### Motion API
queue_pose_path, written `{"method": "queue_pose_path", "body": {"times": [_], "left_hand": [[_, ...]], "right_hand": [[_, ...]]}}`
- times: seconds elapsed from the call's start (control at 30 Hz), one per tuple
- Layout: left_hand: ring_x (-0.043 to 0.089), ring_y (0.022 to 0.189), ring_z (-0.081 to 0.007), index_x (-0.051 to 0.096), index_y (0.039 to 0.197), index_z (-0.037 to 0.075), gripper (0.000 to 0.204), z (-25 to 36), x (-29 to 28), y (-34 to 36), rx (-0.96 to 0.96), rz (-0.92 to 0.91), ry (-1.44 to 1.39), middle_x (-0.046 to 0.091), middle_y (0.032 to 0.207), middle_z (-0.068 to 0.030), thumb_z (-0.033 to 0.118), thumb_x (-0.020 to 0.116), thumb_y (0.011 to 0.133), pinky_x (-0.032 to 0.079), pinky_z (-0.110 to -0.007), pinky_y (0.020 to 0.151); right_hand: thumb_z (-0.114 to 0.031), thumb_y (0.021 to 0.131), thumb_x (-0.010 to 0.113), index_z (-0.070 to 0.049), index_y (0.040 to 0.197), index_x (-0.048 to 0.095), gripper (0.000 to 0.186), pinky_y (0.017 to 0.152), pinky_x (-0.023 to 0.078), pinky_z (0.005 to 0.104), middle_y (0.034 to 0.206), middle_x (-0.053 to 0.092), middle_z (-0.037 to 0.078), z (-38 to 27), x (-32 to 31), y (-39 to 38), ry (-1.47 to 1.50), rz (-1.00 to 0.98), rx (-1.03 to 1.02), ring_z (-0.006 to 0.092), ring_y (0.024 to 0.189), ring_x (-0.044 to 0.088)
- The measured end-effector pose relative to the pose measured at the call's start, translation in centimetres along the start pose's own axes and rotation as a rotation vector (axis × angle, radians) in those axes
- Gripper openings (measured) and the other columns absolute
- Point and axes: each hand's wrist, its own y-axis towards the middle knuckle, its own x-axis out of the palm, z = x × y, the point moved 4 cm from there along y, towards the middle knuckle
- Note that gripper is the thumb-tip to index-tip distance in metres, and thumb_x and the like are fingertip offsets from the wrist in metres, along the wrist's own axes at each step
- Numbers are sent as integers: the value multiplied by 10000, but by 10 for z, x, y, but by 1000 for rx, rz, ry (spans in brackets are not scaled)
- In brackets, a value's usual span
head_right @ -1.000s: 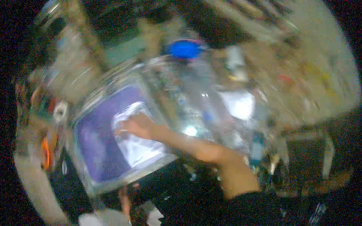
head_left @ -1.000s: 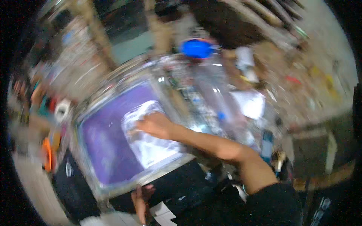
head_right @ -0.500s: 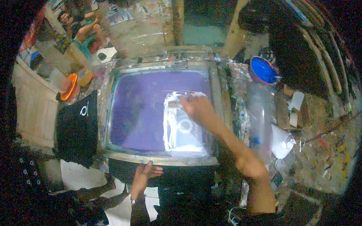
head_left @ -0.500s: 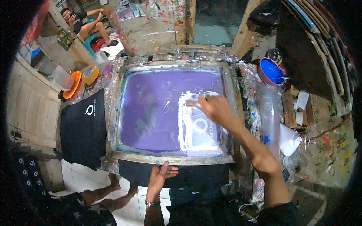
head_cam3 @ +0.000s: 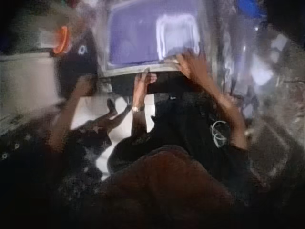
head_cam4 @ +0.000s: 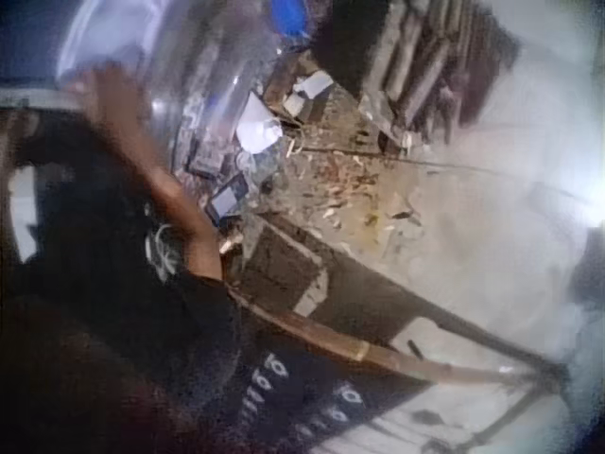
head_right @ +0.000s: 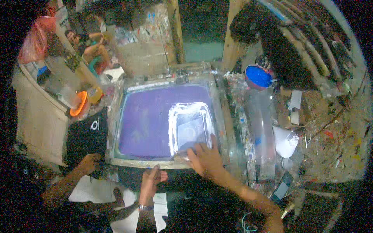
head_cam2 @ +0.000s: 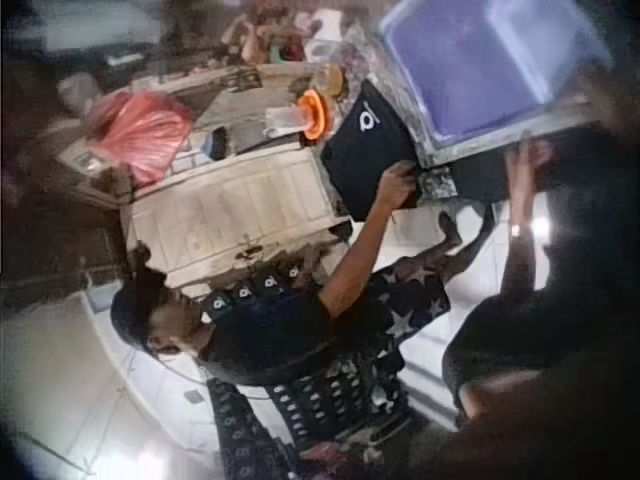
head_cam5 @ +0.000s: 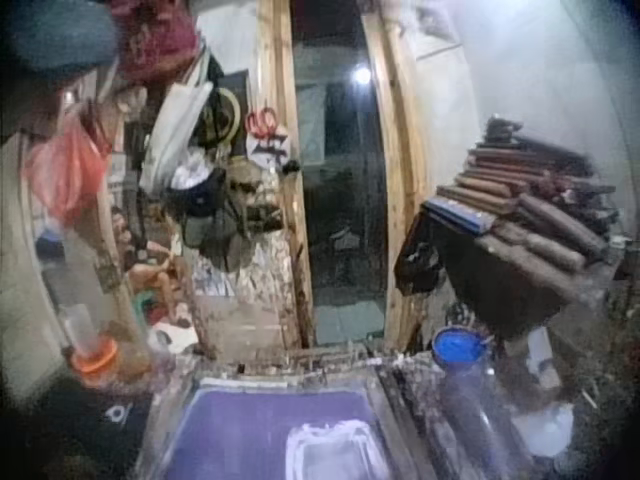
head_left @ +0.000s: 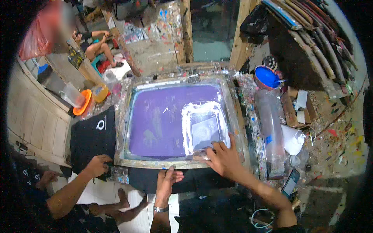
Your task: The person screen prints logos onto black t-shirts by placing each shirt on the printing platen, lowering the screen, and using a squeegee to apply white ink before lifting the screen and passing the shirt to an assistant.
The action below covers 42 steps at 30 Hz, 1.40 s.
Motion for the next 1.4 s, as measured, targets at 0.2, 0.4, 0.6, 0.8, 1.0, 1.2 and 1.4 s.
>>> {"method": "queue_pose_path", "body": {"times": [0.2, 0.4, 0.6, 0.8, 1.0, 1.2, 1.4], "left_hand": [[681, 748, -272, 426, 1141, -45, 406, 88, 23, -42, 289, -17, 2, 658, 874, -224, 310, 529, 974, 565, -345, 682], [665, 882, -208, 387, 1227, -25, 349, 166, 49, -25, 737, 13, 191, 638, 1032, -183, 153, 537, 967, 542, -311, 749], [531, 1134, -427, 424, 1264, -80, 506, 92, -19, 22, 760, 606, 1189, 532, 1190, -308, 206, 629, 900, 425, -464, 966], [491, 1136, -459, 429, 1261, -112, 589, 11, -111, 47, 342, 1128, 1423, 482, 1246, -318, 313, 609, 896, 406, -495, 959], [590, 935, -394, 538, 1105, -92, 330, 27, -81, 53, 584, 1087, 1297, 615, 966, -225, 197, 537, 945, 465, -486, 827], [684, 788, -254, 589, 1139, -35, 331, 67, -57, 63, 164, 358, -521, 690, 1002, -140, 244, 544, 967, 567, -360, 711], [687, 801, -205, 600, 1129, -29, 327, 120, -41, 123, 84, -360, -821, 697, 1013, -131, 248, 513, 981, 579, -333, 746]], "right_hand": [[-472, 717, 734, -83, 817, 571, 434, 885, 349, 498, 838, 533, 65, -16, -68, 32, -118, 366, 167, 240, 826, 520], [-573, 748, 676, -80, 745, 560, 506, 683, 434, 430, 736, 572, 109, 24, -149, 141, -272, 478, 28, 287, 716, 576], [-714, 795, 504, 1, 849, 695, 742, 732, 516, 479, 790, 661, 253, 72, -212, 234, -199, 233, 211, 407, 826, 658], [-780, 756, 467, -4, 933, 706, 832, 820, 507, 464, 918, 675, 251, 86, -235, 272, -69, 163, -91, 415, 899, 654], [-741, 773, 495, 64, 979, 670, 849, 870, 454, 442, 985, 644, 303, 142, -235, 326, -90, 217, 235, 410, 995, 623], [-702, 791, 514, 71, 1013, 661, 818, 853, 452, 421, 1011, 638, 288, 149, -237, 338, -129, 227, 303, 391, 969, 622], [-698, 777, 563, 94, 1054, 648, 843, 864, 452, 378, 993, 653, 242, 160, -226, 351, -77, 280, 305, 324, 950, 623]]}}
